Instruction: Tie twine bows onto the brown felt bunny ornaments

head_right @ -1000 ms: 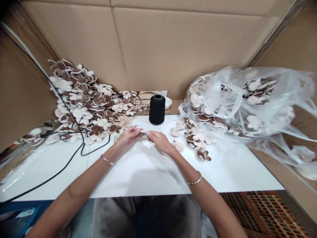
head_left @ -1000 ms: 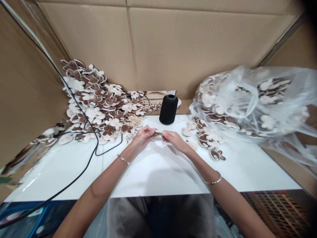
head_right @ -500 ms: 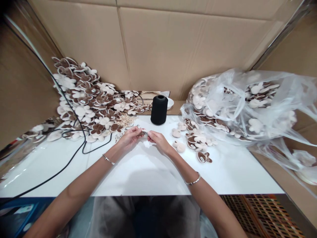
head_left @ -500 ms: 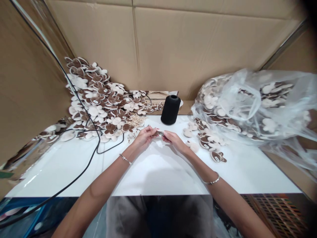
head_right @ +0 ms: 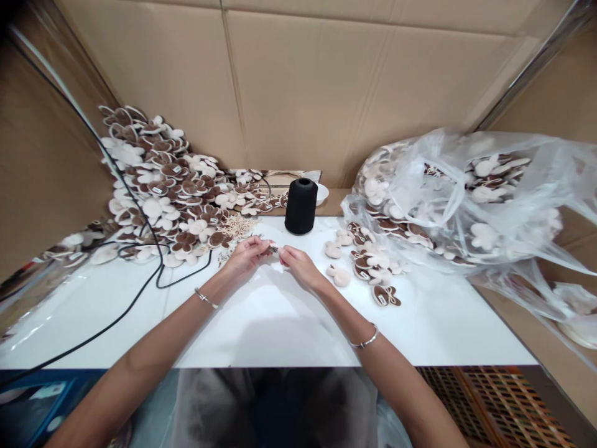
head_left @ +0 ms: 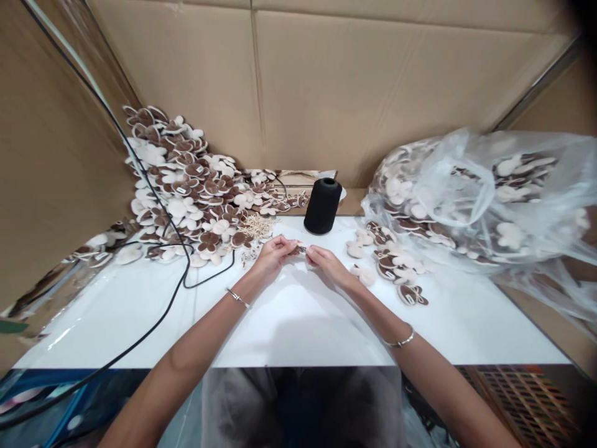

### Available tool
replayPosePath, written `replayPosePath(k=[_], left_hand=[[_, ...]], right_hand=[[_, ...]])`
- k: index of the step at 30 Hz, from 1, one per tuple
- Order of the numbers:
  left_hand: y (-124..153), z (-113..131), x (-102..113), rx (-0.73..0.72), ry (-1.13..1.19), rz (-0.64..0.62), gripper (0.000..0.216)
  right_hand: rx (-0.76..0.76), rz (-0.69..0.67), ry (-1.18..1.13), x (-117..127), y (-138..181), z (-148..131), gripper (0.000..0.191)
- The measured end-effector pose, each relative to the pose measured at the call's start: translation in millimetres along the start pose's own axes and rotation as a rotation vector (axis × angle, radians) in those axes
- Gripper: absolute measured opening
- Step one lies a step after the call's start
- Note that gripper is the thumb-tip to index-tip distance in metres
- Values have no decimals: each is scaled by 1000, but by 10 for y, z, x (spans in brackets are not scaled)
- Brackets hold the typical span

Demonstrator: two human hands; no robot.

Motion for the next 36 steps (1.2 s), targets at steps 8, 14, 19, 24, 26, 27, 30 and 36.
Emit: replayPosePath(k=[8,14,19,24,26,27,30,36], left_hand=[[-12,-7,31,-37,-46,20,33],[-12,-16,19,-14,-17,50,31],[-43,-21,36,-11,-42,85,39],[-59,-39,60,-19,-198,153,46],[-61,-39,70,-27,-230,171,47],[-62,-38,75,-38,-246,176,47],[-69,-40,89,-96,-329,176,45],[-41,-48,64,-233,-499,130,32]], right_hand=[[-24,85,-76,56,-29,-80,45],[-40,301,422,263,-48,-39,39],[-102,209,1066,336,-57,81,28],[-18,177,1239,317,-69,183,24],[35,210,1217,302,-67,161,24],[67,238,1169,292,-64,133,25],[179,221,809,233,-55,24,28],[97,69,91,38,-41,32,24]])
Point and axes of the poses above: each hand's wrist, its own y-axis away from the middle knuckle, its own x-axis out of the back of the hand, z = x × y, the point moved 1 cm from there along -y, towards the middle knuckle, and after that the axes turned 8 degrees about x, right-handed, at the moved point
